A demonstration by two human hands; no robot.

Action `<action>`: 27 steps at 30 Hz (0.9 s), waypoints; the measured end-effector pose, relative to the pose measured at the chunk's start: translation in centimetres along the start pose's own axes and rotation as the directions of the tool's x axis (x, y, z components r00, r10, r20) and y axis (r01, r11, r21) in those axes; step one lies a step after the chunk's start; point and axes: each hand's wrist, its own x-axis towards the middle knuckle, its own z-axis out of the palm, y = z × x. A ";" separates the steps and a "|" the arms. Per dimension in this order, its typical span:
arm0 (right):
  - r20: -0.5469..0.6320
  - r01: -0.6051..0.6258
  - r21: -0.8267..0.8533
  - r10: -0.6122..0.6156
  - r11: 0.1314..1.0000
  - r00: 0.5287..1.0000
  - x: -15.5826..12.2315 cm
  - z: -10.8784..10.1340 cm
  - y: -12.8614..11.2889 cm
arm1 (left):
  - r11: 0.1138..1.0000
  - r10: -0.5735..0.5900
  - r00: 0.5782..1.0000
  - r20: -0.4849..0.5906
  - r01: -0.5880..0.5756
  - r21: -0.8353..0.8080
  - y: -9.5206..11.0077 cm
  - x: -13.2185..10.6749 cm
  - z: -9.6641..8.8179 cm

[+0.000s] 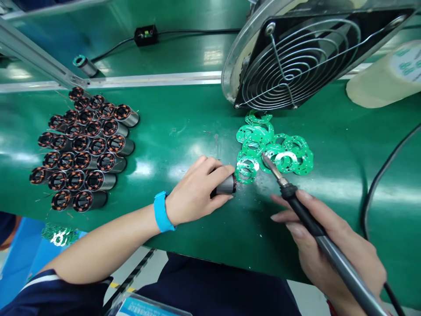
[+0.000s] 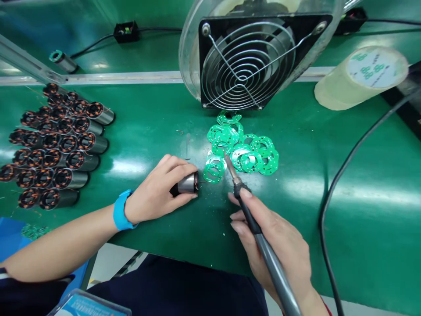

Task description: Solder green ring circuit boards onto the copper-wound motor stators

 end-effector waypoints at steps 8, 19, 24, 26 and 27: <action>0.090 -0.115 -0.115 0.126 0.987 0.988 2.1 1.7 -1.3 | 0.914 -0.259 0.966 0.026 0.253 -0.317 1.0 -0.1 -0.7; 0.082 -0.210 0.270 0.195 0.940 0.977 4.8 3.5 -2.6 | 0.872 -0.203 0.972 0.115 0.233 -0.431 0.9 -0.6 -0.5; 0.076 0.118 -0.136 -0.108 0.984 0.991 5.3 3.9 -3.3 | 0.983 -0.126 0.977 0.173 0.146 -0.108 -0.1 -0.6 -2.1; 0.062 0.232 -0.260 -0.224 0.937 0.973 5.0 4.3 -3.6 | 0.993 -0.086 0.970 0.225 0.103 -0.064 -0.8 -0.6 -3.1; 0.081 0.280 -0.289 -0.268 0.915 0.960 4.8 4.5 -3.7 | 0.995 -0.072 0.967 0.243 0.087 -0.052 -1.1 -0.6 -3.4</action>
